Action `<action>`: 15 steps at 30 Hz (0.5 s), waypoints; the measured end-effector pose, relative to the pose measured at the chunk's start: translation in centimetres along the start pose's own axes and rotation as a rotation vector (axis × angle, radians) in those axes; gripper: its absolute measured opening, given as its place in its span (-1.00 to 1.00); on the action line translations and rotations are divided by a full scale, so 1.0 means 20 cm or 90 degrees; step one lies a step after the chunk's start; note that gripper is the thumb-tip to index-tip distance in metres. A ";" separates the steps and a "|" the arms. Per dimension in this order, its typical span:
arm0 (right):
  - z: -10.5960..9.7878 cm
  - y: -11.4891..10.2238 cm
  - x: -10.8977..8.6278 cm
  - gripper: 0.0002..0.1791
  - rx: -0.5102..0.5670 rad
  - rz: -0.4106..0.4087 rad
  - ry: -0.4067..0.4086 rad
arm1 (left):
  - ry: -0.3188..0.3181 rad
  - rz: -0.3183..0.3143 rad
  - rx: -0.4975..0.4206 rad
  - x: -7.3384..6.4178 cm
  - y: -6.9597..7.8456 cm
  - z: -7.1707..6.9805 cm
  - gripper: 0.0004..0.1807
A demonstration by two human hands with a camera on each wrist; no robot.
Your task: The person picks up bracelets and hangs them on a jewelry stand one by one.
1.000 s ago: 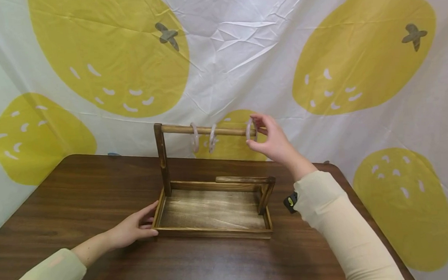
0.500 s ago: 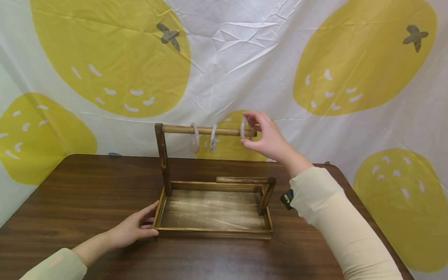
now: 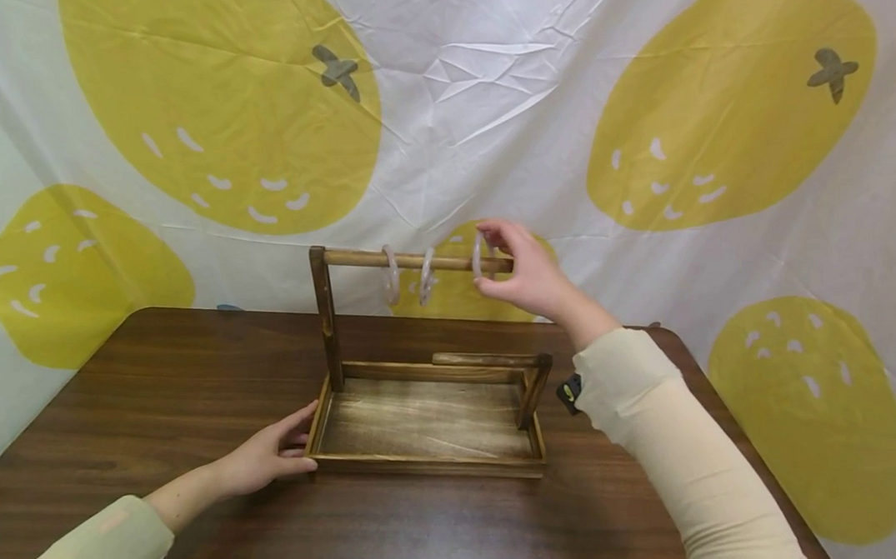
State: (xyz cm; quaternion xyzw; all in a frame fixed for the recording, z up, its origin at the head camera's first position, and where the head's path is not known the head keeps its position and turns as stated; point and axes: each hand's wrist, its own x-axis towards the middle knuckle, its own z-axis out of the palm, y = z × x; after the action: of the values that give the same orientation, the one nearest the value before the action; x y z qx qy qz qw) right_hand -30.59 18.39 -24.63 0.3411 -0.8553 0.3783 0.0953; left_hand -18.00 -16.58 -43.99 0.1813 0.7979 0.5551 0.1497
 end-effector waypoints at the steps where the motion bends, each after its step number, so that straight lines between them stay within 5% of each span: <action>1: 0.00 0.00 0.00 -0.31 -0.002 0.000 -0.003 | 0.000 0.000 0.001 0.00 0.00 0.00 -0.03; 15: 0.02 -0.02 0.03 -0.25 -0.074 -0.009 -0.033 | 0.002 -0.003 0.002 0.00 -0.01 0.00 -0.03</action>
State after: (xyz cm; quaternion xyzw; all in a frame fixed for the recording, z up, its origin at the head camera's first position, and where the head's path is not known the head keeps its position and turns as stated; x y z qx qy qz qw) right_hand -30.75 17.55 -24.30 0.3507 -0.8756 0.3181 0.0951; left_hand -18.04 -16.61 -44.12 0.1787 0.7996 0.5535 0.1496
